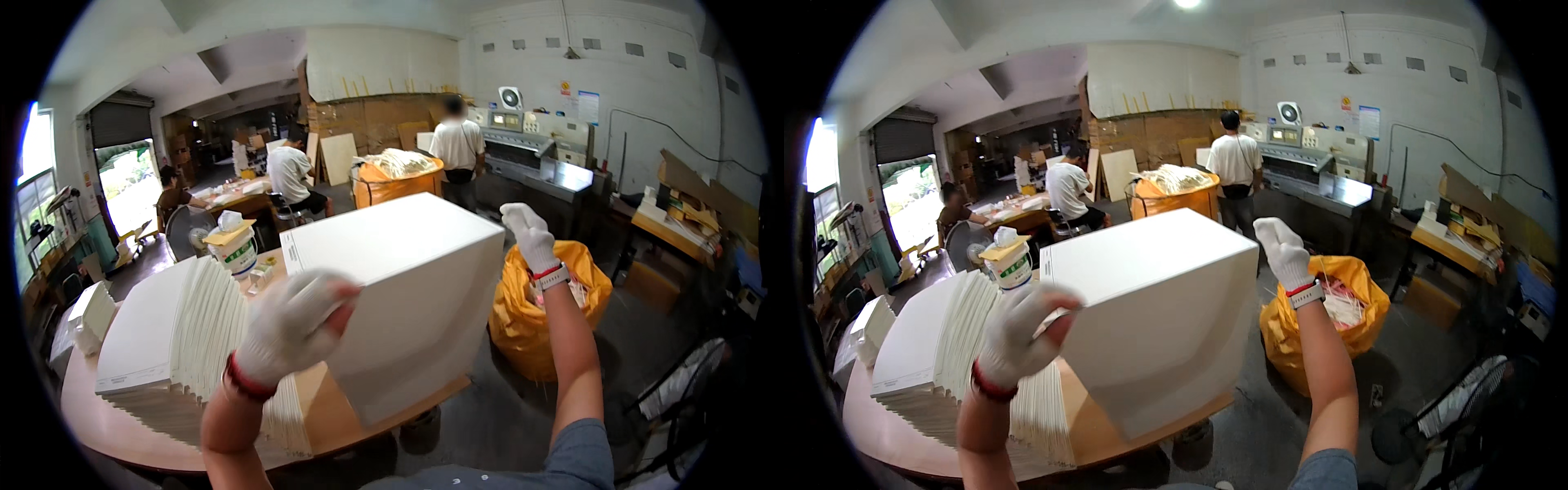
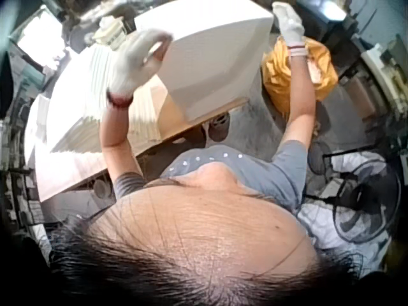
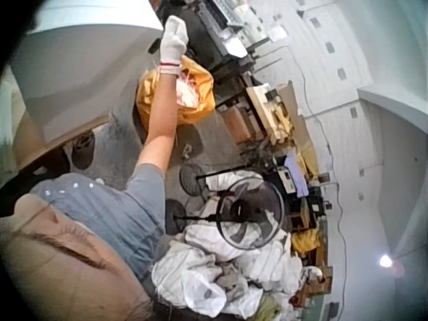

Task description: The person repeatedly picks up a single white sheet of paper from a large stack on a table and places it onto a smaller stack. The person wears white gloves and continues this repetitive stacking motion throughout the clip.

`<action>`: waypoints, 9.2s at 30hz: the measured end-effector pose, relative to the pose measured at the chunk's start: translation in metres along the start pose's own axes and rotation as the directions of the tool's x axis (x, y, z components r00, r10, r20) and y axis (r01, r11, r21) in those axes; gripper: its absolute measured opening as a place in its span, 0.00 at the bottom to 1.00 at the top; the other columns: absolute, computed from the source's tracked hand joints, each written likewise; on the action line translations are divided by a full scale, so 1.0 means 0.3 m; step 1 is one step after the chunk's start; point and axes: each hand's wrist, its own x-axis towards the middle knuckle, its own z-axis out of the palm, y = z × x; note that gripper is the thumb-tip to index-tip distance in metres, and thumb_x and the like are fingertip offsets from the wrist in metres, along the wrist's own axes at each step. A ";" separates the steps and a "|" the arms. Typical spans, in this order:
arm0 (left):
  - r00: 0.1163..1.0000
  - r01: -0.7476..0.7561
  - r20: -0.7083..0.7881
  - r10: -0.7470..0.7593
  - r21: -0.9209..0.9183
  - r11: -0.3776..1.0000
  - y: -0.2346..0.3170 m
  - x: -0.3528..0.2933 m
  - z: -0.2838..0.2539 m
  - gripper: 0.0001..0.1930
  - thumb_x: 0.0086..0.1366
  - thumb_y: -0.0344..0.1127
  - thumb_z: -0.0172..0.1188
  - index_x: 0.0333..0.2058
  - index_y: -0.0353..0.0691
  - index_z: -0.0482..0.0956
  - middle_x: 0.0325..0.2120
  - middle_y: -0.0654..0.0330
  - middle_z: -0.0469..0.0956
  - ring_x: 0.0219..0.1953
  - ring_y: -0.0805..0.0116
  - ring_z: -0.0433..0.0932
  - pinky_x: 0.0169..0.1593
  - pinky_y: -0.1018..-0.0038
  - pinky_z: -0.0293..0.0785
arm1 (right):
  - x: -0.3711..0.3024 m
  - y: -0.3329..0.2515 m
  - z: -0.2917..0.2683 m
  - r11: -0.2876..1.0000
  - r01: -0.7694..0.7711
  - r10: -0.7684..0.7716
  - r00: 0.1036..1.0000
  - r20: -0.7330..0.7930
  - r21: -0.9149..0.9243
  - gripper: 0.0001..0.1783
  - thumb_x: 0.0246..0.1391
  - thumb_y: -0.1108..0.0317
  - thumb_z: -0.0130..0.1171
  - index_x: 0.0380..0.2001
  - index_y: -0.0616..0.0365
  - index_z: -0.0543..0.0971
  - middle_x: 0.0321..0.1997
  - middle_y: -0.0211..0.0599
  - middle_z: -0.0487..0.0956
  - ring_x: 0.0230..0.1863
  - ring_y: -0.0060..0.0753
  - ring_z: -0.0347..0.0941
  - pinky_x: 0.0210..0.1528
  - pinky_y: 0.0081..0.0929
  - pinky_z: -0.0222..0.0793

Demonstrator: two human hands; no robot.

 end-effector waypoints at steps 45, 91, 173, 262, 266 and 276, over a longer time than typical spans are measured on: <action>0.868 0.283 0.414 -0.273 0.039 0.958 -0.192 0.393 0.429 0.24 0.58 0.36 0.71 0.51 0.35 0.75 0.30 0.62 0.77 0.34 0.71 0.76 0.44 0.75 0.73 | 0.186 -0.057 0.205 0.871 0.486 -0.479 0.873 -0.095 0.074 0.07 0.61 0.72 0.51 0.32 0.67 0.74 0.16 0.40 0.66 0.15 0.38 0.66 0.19 0.31 0.62; 0.904 0.239 0.374 -0.206 -0.044 0.970 -0.181 0.404 0.443 0.14 0.62 0.25 0.61 0.48 0.39 0.80 0.39 0.56 0.79 0.43 0.64 0.79 0.48 0.74 0.74 | 0.172 -0.026 0.209 0.781 0.624 -0.621 0.767 -0.160 -0.039 0.07 0.57 0.77 0.54 0.38 0.68 0.74 0.17 0.35 0.64 0.17 0.31 0.63 0.18 0.29 0.59; 0.897 0.218 0.389 -0.211 0.026 0.976 -0.205 0.408 0.456 0.24 0.49 0.32 0.76 0.46 0.42 0.81 0.60 0.47 0.71 0.57 0.53 0.75 0.58 0.69 0.72 | 0.148 -0.021 0.222 0.882 0.410 -0.388 0.912 -0.134 0.232 0.06 0.62 0.75 0.52 0.32 0.67 0.75 0.17 0.33 0.62 0.17 0.26 0.57 0.19 0.26 0.55; 0.675 0.146 0.662 -0.327 0.314 0.938 -0.214 0.410 0.442 0.07 0.61 0.34 0.57 0.37 0.41 0.75 0.46 0.59 0.76 0.48 0.57 0.77 0.46 0.65 0.76 | 0.040 0.098 0.060 0.525 0.749 -0.661 0.658 0.360 -0.404 0.14 0.49 0.71 0.62 0.42 0.56 0.80 0.36 0.32 0.78 0.37 0.33 0.75 0.38 0.27 0.73; 0.839 0.039 0.531 -0.118 0.157 0.987 -0.248 0.361 0.505 0.04 0.59 0.28 0.57 0.32 0.37 0.72 0.44 0.58 0.75 0.47 0.57 0.75 0.46 0.68 0.74 | 0.116 0.030 0.114 0.371 0.724 -0.877 0.480 0.038 -0.581 0.08 0.52 0.69 0.62 0.37 0.55 0.79 0.25 0.30 0.74 0.28 0.33 0.72 0.32 0.27 0.71; 0.819 0.422 0.469 -0.331 -0.100 0.901 -0.238 0.374 0.493 0.17 0.61 0.26 0.60 0.50 0.37 0.79 0.33 0.57 0.80 0.35 0.73 0.77 0.40 0.76 0.73 | 0.143 -0.010 0.205 0.896 0.422 -0.420 0.906 -0.046 0.139 0.11 0.63 0.68 0.51 0.28 0.64 0.72 0.16 0.38 0.65 0.16 0.36 0.65 0.19 0.34 0.59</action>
